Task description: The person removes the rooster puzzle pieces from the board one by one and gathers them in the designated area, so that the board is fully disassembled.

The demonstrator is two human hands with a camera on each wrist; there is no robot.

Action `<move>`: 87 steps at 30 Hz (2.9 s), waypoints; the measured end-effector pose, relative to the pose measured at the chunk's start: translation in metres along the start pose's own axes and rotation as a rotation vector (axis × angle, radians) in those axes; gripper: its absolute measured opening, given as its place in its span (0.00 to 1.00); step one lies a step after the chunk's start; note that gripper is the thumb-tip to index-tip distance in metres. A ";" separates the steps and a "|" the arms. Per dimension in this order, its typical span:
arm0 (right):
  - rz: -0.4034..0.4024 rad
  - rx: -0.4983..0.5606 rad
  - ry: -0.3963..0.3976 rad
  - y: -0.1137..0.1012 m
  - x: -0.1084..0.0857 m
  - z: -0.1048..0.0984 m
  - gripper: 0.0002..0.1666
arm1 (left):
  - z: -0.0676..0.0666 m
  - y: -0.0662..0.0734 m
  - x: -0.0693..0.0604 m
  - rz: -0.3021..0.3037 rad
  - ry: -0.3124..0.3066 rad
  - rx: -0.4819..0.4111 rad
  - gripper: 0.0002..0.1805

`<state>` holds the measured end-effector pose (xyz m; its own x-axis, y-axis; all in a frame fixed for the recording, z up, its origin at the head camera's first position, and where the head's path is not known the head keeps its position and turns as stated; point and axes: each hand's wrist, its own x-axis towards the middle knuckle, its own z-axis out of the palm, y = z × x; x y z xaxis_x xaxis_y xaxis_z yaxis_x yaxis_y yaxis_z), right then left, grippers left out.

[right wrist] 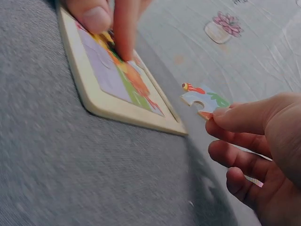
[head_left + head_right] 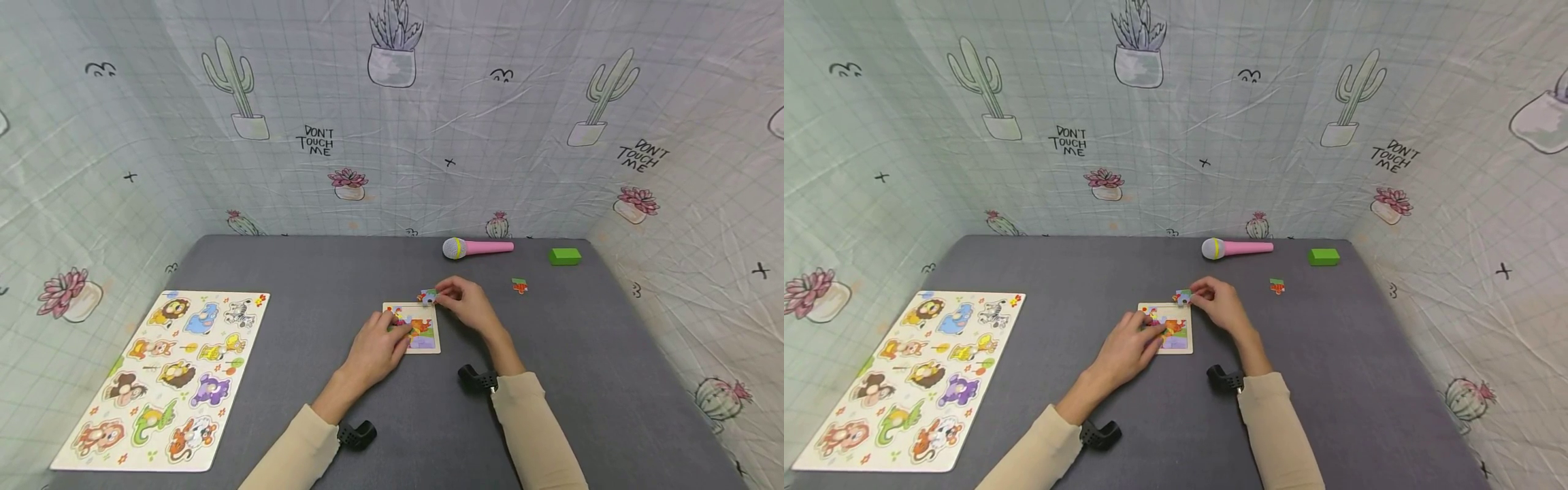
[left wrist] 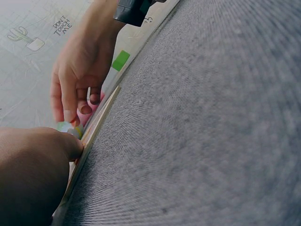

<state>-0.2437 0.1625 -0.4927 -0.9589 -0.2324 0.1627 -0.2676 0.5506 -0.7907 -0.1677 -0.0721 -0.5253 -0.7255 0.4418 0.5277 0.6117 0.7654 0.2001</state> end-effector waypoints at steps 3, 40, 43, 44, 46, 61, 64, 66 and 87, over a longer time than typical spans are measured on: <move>0.022 0.009 0.034 0.004 0.000 -0.005 0.10 | 0.000 0.000 0.000 0.002 0.007 0.007 0.12; 0.365 0.105 0.355 0.049 -0.013 -0.065 0.14 | -0.001 0.001 0.000 -0.039 -0.057 -0.014 0.13; 0.391 0.067 0.363 0.050 -0.014 -0.067 0.15 | -0.001 0.001 0.000 -0.039 -0.055 -0.014 0.13; 0.395 0.049 0.368 0.050 -0.015 -0.067 0.15 | -0.001 0.001 0.000 -0.039 -0.055 -0.016 0.13; 0.398 0.018 0.379 0.051 -0.015 -0.068 0.15 | 0.000 0.001 -0.001 -0.040 -0.055 -0.017 0.13; 0.440 -0.136 0.438 0.057 -0.018 -0.074 0.17 | 0.000 0.001 0.000 -0.040 -0.055 -0.013 0.12; 0.460 -0.155 0.424 0.057 -0.018 -0.075 0.20 | 0.000 0.000 0.000 -0.035 -0.056 -0.012 0.12; 0.468 -0.166 0.410 0.056 -0.018 -0.076 0.22 | -0.001 0.000 0.000 -0.033 -0.054 -0.013 0.12; 0.414 -0.228 0.452 0.062 -0.015 -0.063 0.17 | 0.001 0.000 -0.001 -0.027 -0.008 -0.006 0.12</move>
<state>-0.2515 0.2504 -0.5067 -0.9189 0.3679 0.1426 0.1669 0.6898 -0.7045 -0.1672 -0.0722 -0.5263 -0.7441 0.4252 0.5152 0.5938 0.7743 0.2186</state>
